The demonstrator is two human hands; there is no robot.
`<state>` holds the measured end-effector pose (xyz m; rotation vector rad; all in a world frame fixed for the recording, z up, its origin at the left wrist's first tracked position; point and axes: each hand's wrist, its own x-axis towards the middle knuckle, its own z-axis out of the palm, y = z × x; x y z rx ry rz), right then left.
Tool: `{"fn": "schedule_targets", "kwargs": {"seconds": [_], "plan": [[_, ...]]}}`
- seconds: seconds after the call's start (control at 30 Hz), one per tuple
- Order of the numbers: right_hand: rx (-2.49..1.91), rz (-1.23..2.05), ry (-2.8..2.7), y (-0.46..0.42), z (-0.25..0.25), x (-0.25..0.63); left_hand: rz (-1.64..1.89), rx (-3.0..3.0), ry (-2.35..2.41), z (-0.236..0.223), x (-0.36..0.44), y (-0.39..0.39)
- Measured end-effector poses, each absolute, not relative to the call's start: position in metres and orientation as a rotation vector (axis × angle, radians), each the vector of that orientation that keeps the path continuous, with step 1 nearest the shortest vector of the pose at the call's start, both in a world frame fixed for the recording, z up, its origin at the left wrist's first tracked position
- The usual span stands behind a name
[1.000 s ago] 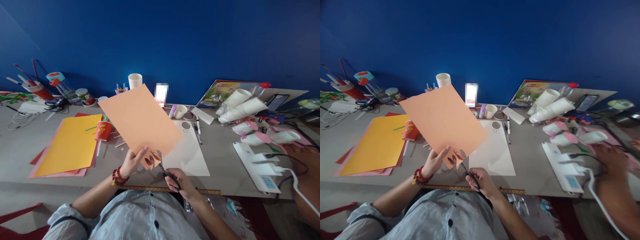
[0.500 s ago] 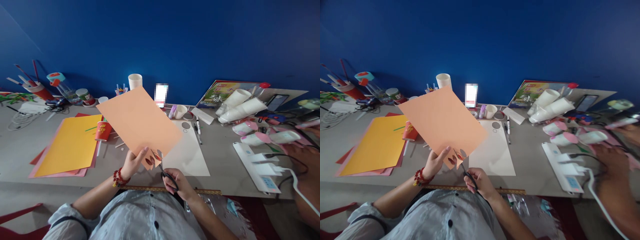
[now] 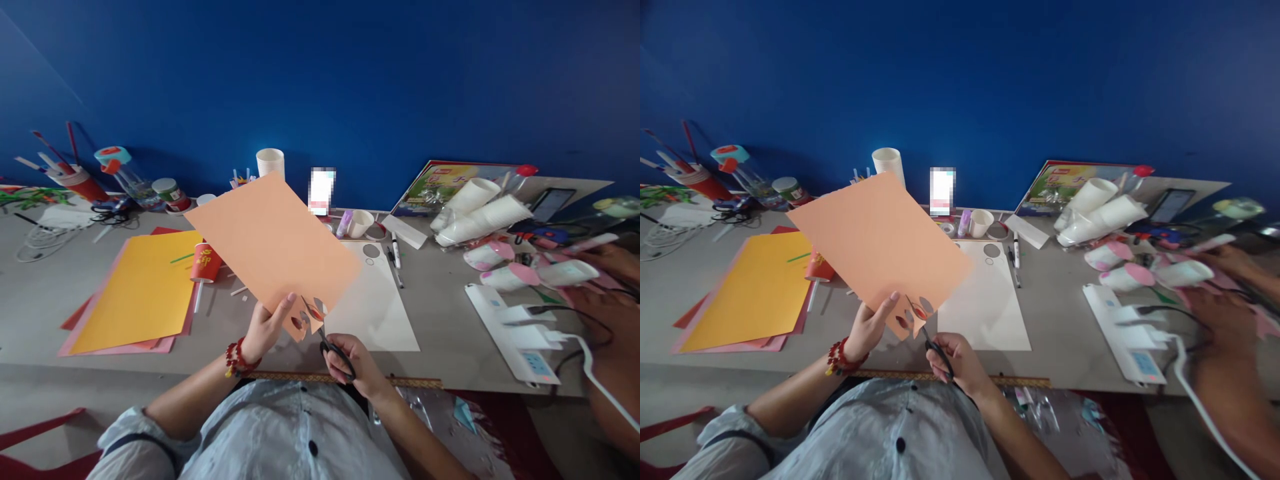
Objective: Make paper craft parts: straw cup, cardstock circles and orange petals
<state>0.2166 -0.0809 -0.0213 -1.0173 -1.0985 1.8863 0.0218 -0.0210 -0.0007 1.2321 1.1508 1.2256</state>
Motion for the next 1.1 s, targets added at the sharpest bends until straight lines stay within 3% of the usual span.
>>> {"fn": "schedule_targets", "kwargs": {"seconds": [1.1], "plan": [[-0.991,1.912,-1.104,-0.079,-0.032,0.221,1.242,1.18,1.096,-0.012,0.024,-0.022]]}}
